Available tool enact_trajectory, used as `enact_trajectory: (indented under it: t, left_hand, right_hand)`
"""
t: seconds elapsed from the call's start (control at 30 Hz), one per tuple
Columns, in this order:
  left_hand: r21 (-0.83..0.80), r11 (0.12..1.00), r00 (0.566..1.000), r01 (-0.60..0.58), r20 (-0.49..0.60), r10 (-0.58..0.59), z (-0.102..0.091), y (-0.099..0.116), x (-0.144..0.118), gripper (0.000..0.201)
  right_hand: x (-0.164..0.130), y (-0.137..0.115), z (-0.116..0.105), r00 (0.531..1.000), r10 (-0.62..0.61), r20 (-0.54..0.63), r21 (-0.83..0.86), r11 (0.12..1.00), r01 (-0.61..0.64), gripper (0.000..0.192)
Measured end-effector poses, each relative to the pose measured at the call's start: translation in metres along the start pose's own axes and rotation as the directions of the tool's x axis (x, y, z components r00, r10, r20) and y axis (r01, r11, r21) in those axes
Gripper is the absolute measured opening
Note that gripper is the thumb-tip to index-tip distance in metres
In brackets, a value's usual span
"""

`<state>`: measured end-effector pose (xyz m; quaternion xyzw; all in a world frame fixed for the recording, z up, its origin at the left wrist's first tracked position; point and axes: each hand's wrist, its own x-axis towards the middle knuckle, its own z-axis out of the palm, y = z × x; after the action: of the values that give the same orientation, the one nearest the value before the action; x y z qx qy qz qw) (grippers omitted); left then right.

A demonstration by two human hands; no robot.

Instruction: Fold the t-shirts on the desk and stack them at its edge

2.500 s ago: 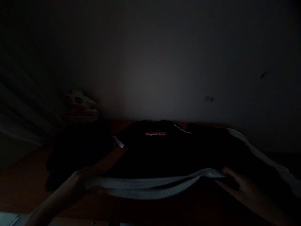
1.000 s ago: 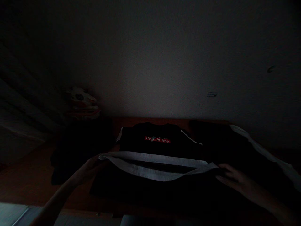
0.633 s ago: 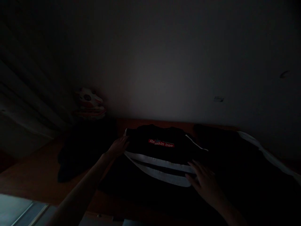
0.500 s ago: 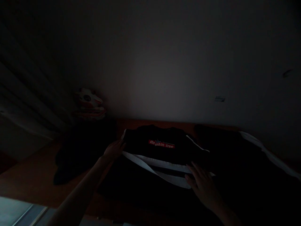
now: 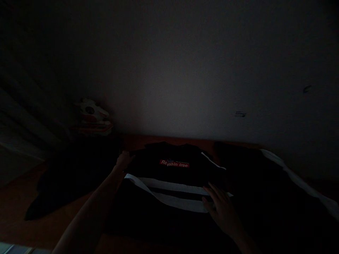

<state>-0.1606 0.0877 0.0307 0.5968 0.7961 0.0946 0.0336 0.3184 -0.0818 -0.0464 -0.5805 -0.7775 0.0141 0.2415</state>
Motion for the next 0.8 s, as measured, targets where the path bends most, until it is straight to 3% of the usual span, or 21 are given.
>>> enact_trajectory:
  t: [0.1, 0.2, 0.3, 0.37, 0.43, 0.5, 0.6, 0.7, 0.77, 0.8]
  left_hand:
    - [-0.075, 0.995, 0.998, 0.069, 0.016, -0.067, -0.009, -0.002, 0.006, 0.035]
    - [-0.159, 0.984, 0.996, 0.074, -0.039, -0.082, -0.018, 0.005, 0.002, 0.034]
    - [-0.245, 0.969, 0.994, -0.027, -0.108, 0.0, -0.02, 0.027, -0.013, 0.038]
    - [-0.322, 0.928, 0.981, -0.187, -0.105, 0.162, -0.019, 0.045, -0.031, 0.046]
    - [-0.446, 0.798, 0.907, -0.406, -0.086, 0.413, -0.02, 0.06, -0.055, 0.06]
    - [-0.518, 0.649, 0.79, -0.557, -0.088, 0.607, -0.022, 0.065, -0.083, 0.056]
    - [-0.382, 0.638, 0.694, -0.668, -0.012, 0.72, -0.026, 0.05, -0.124, 0.041]
    - [-0.188, 0.64, 0.631, -0.745, 0.114, 0.767, -0.022, 0.02, -0.149, 0.069]
    - [-0.09, 0.675, 0.664, -0.732, 0.13, 0.737, -0.017, 0.002, -0.154, 0.086]
    - [-0.045, 0.704, 0.695, -0.708, 0.127, 0.707, -0.016, -0.005, -0.153, 0.083]
  right_hand:
    - [0.001, -0.001, -0.001, 1.0, 0.022, -0.018, 0.026, 0.999, -0.021, 0.044]
    - [0.002, -0.002, -0.001, 0.998, 0.03, -0.049, 0.055, 0.998, -0.027, 0.042]
    - [0.002, -0.002, -0.001, 0.997, 0.027, -0.074, 0.079, 0.997, -0.021, 0.041]
    - [0.001, -0.001, 0.0, 0.996, 0.027, -0.081, 0.085, 0.996, -0.02, 0.04]
    - [0.001, -0.001, 0.0, 0.996, 0.027, -0.09, 0.09, 0.996, -0.019, 0.04]
    - [0.001, -0.001, 0.0, 0.994, 0.019, -0.108, 0.101, 0.995, -0.008, 0.04]
    - [0.0, -0.003, -0.001, 0.991, -0.002, -0.134, 0.108, 0.994, 0.017, 0.041]
    - [0.001, -0.004, -0.003, 0.986, -0.009, -0.166, 0.069, 0.997, 0.021, 0.047]
    - [0.003, -0.006, -0.007, 0.984, -0.019, -0.176, 0.002, 1.0, 0.02, 0.051]
    - [0.004, -0.007, -0.01, 0.985, -0.029, -0.169, -0.043, 0.999, 0.022, 0.051]
